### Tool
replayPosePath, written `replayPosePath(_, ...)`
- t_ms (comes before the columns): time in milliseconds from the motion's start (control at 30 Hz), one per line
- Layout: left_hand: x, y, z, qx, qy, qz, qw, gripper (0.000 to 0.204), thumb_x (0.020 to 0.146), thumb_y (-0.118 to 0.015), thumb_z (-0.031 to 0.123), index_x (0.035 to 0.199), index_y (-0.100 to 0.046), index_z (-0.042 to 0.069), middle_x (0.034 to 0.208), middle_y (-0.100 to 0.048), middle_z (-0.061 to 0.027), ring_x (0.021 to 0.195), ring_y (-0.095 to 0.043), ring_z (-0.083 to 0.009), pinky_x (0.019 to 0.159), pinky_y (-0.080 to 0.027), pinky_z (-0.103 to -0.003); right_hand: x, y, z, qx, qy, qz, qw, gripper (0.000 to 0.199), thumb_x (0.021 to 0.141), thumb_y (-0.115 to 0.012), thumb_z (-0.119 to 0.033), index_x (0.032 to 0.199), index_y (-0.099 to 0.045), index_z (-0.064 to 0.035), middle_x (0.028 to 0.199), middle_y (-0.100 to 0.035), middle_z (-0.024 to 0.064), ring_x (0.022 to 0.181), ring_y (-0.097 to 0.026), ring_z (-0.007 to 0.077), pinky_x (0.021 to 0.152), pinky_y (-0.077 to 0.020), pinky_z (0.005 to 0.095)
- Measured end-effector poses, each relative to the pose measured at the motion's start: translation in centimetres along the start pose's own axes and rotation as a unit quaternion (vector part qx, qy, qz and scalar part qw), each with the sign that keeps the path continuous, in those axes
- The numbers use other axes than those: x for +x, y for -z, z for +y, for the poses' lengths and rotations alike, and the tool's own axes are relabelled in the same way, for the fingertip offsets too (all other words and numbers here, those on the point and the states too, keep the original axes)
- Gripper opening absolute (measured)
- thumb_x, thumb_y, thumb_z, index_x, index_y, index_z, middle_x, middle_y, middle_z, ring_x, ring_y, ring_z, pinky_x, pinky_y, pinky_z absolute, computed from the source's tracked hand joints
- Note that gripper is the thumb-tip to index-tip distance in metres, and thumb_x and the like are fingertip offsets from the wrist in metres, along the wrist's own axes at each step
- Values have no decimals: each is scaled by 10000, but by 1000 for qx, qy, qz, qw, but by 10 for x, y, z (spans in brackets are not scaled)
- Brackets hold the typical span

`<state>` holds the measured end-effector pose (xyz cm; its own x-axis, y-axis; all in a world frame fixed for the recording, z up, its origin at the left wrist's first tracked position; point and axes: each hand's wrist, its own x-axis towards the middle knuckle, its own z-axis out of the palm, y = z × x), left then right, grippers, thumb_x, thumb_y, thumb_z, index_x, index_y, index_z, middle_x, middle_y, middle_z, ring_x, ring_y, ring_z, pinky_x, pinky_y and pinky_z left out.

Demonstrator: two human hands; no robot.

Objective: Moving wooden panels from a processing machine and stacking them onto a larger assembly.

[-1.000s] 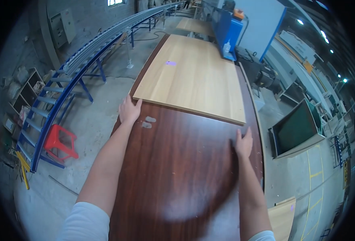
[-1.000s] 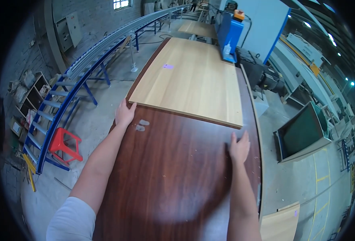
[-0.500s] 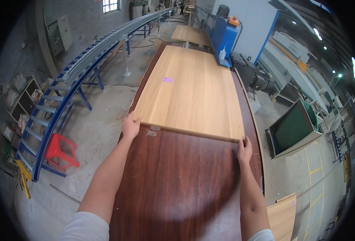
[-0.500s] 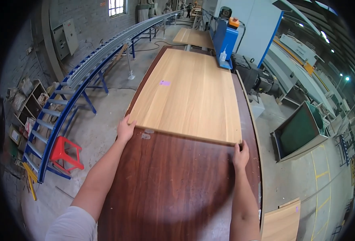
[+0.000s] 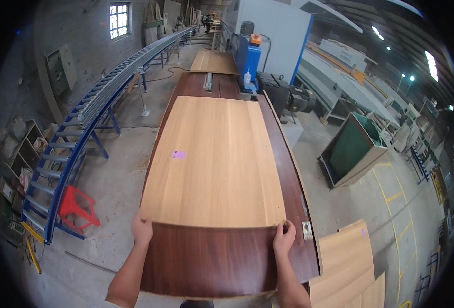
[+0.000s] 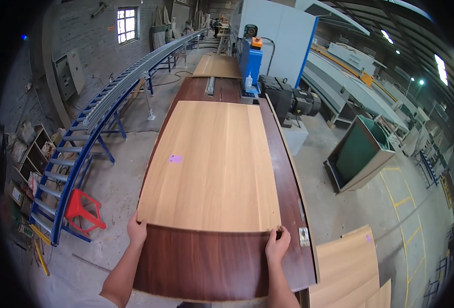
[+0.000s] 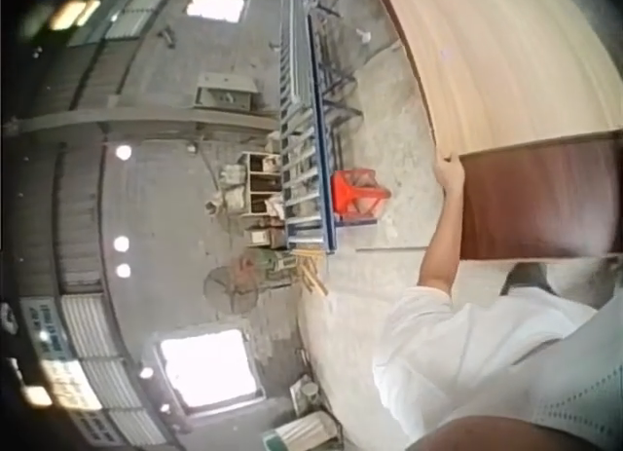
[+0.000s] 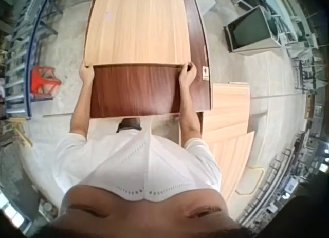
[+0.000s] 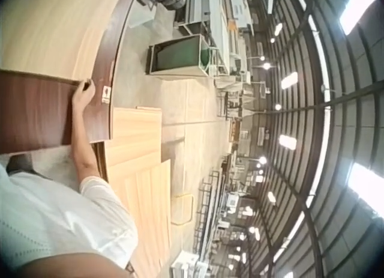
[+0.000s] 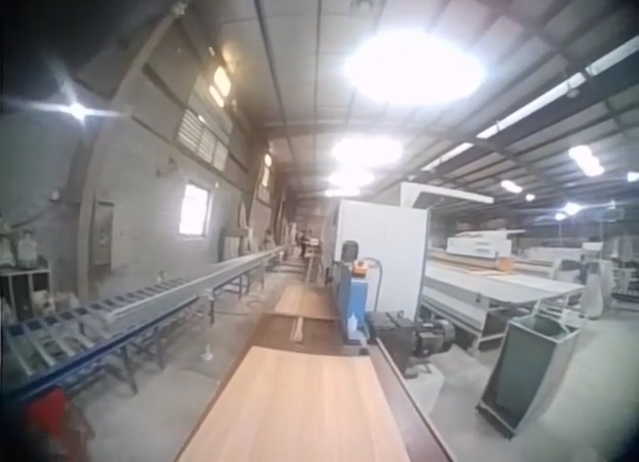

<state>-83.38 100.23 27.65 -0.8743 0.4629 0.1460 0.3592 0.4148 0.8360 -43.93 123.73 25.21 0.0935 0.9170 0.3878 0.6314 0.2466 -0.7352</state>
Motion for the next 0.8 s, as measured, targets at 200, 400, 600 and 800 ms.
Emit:
replayPosePath(200,-172,89,-50,34,7,63,997,278,744,-654,55,1005,-591,-19,922,-628,-190,880,-605,-340,792,-466,-395,-140,126,7,23,-93,11,995,531,855,-624,-166,1291,-426,63,1281,-477,248,1218,-437,378,1069,-299,422)
replayPosePath(400,-376,137,-28,54,166,-71,982,333,755,-685,115,1006,-504,-7,791,-609,-166,716,-607,-264,666,-475,-383,-293,182,7,396,-330,-63,854,736,878,-593,-89,1449,-154,60,1464,-253,223,1356,-275,285,1102,-244,369)
replayPosePath(600,-323,133,-1,86,-50,-340,935,156,790,-659,175,817,-691,25,737,-680,-76,673,-646,-175,657,-519,-323,-326,232,2,378,-390,144,827,362,902,-559,-63,1216,-413,41,1175,-556,134,1071,-544,224,929,-424,351)
replayPosePath(800,-41,65,-3,239,-188,-204,931,528,889,-535,337,1263,-492,-34,1231,-543,-237,1139,-520,-353,985,-393,-408,-330,233,8,292,-426,46,855,402,862,-668,-177,1153,-498,43,1069,-633,137,968,-597,181,856,-472,302)
